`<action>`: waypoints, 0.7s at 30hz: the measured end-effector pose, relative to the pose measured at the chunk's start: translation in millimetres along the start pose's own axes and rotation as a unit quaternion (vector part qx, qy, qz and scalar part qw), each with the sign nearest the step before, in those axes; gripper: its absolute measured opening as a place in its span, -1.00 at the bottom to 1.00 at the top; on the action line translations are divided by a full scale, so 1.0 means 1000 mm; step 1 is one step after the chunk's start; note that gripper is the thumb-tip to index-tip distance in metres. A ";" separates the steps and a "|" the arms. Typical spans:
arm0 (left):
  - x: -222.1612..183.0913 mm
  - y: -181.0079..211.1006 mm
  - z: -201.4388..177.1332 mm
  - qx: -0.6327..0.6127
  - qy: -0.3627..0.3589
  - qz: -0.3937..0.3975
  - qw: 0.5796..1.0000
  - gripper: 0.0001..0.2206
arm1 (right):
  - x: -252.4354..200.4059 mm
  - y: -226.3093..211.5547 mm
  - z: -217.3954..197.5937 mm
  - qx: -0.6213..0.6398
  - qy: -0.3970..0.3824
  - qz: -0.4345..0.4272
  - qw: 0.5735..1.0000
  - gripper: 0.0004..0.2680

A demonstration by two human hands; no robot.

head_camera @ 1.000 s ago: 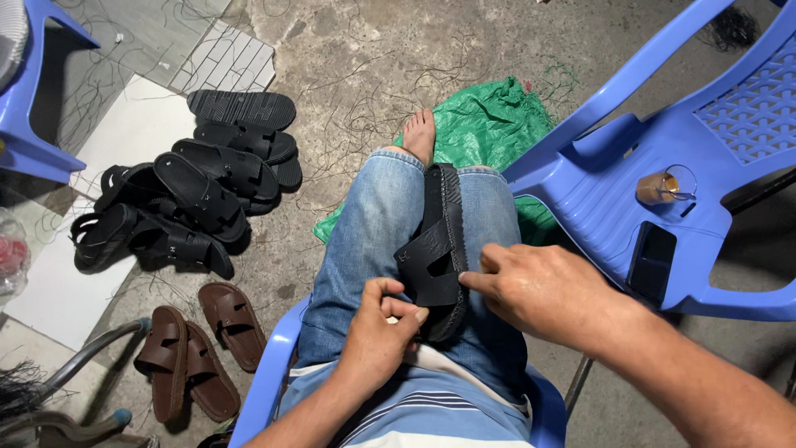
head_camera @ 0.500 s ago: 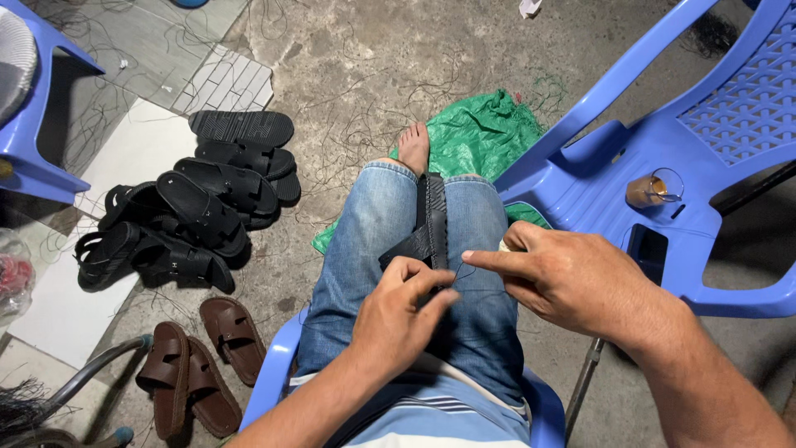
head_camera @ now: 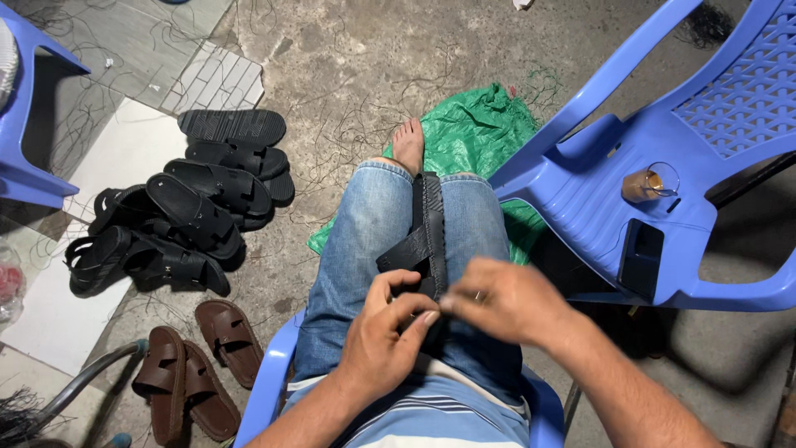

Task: The person sews the strap of a black sandal by hand using a needle and thread, turning the sandal to reach different points, and briefly checks a phone.

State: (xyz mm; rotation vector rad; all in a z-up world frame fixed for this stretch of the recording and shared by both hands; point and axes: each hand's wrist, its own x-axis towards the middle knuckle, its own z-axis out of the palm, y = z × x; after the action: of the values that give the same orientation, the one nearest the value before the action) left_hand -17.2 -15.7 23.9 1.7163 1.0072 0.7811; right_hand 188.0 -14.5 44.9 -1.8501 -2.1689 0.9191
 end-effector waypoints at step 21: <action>-0.005 0.006 -0.029 0.108 -0.079 -0.016 0.991 -0.82 | -0.072 0.054 -0.072 0.098 0.157 0.445 0.876 -0.75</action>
State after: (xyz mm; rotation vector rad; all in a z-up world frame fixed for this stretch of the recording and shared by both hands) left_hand -42.3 -9.8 38.8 1.9092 1.0370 0.5217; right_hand 284.7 -53.6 93.7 -2.6635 -0.9371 0.8119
